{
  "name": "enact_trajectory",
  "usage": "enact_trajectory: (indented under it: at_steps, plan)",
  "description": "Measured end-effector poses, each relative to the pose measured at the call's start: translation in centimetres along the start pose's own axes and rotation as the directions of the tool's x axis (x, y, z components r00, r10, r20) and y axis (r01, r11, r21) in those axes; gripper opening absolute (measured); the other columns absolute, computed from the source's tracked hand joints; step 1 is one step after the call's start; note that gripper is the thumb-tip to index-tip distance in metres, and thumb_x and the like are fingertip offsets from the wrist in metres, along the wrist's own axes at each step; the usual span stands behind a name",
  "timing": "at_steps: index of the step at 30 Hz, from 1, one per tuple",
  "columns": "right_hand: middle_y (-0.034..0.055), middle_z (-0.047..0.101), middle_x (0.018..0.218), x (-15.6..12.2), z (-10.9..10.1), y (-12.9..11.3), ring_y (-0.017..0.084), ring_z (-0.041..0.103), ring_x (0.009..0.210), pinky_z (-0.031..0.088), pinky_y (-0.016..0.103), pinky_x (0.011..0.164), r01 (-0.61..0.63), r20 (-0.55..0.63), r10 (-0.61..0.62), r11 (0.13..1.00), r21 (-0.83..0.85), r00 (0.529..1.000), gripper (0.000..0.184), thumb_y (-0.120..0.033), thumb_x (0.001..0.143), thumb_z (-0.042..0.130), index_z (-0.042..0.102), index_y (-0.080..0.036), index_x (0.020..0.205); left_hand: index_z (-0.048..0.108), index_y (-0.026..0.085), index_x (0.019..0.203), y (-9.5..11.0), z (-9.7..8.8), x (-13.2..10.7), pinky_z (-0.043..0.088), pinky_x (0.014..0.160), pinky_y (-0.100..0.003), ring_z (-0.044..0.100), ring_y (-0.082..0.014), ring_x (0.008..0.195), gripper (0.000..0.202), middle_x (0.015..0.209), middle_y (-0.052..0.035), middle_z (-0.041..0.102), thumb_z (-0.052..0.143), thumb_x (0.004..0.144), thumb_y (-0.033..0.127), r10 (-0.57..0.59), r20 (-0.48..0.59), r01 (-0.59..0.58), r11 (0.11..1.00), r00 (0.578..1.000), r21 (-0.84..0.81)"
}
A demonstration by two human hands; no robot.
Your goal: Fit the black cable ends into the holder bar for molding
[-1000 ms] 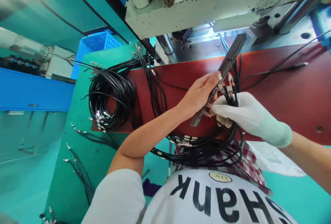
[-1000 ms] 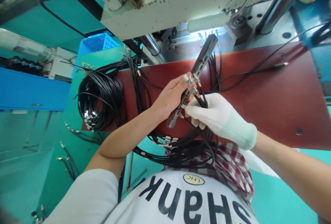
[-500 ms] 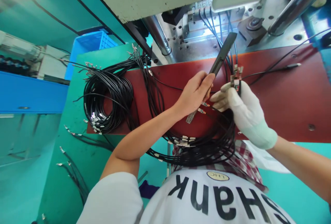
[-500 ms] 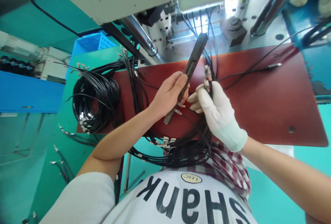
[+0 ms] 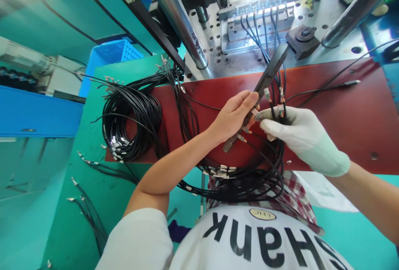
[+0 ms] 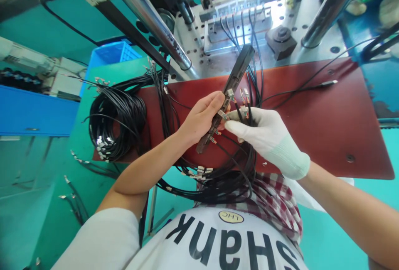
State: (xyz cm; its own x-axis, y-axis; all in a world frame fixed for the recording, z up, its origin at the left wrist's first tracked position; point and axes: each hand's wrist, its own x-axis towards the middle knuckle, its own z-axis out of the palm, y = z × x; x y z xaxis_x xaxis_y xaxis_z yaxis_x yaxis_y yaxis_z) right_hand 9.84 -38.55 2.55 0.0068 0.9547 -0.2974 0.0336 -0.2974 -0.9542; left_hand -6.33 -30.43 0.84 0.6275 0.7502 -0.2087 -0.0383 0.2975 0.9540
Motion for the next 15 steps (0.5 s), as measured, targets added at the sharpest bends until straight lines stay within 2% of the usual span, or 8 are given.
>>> enact_trajectory:
  at_steps: [2, 5, 11, 15]
  plan:
    - [0.0029, 0.068, 0.079, 0.1, 0.2, -0.3, 0.010, 0.055, 0.064, 0.046, 0.021, 0.058, -0.013, -0.007, 0.013, 1.000, 0.000, 1.000, 0.040, -0.048, 0.078, 0.079, 0.076, -0.016, 0.101, 0.051, 0.018, 0.082, 0.0, 0.0, 0.0, 0.035, 0.046, -0.018, 0.047, -0.0053, 0.044, 0.041, 0.055, 0.0057, 0.052, 0.051, 0.095, 0.057, -0.003, -0.009, 0.003, 1.000, 1.000, -0.009]
    - [0.0032, 0.070, 0.082, 0.2, 0.3, -0.5, 0.010, 0.058, 0.067, 0.048, 0.020, 0.059, -0.028, 0.002, 0.028, 1.000, 0.002, 1.000, 0.038, -0.047, 0.077, 0.080, 0.077, -0.017, 0.099, 0.052, 0.018, 0.082, -0.1, 0.0, -0.1, 0.036, 0.046, -0.018, 0.048, -0.0055, 0.043, 0.041, 0.054, 0.0056, 0.051, 0.051, 0.095, 0.057, -0.018, -0.018, 0.017, 0.999, 1.000, -0.031]
    - [0.0020, 0.074, 0.099, 0.3, -0.1, -0.1, 0.013, 0.068, 0.087, 0.056, 0.019, 0.078, -0.025, 0.042, 0.024, 1.000, 0.014, 0.999, 0.034, -0.043, 0.078, 0.080, 0.077, -0.023, 0.106, 0.053, 0.017, 0.083, -0.2, 0.1, -0.2, 0.036, 0.044, -0.018, 0.046, -0.0050, 0.042, 0.042, 0.054, 0.0055, 0.051, 0.053, 0.094, 0.058, -0.069, -0.017, 0.067, 0.992, 0.997, -0.102]
    - [0.0012, 0.072, 0.112, 0.0, -1.2, -0.1, 0.015, 0.068, 0.100, 0.055, 0.020, 0.091, 0.011, 0.063, -0.008, 0.998, -0.058, 0.998, 0.037, -0.042, 0.082, 0.078, 0.075, -0.026, 0.114, 0.053, 0.016, 0.081, 0.2, 0.0, -0.1, 0.039, 0.045, -0.019, 0.047, -0.0056, 0.043, 0.043, 0.055, 0.0055, 0.049, 0.055, 0.092, 0.058, -0.089, -0.013, 0.085, 0.981, 0.996, -0.172]
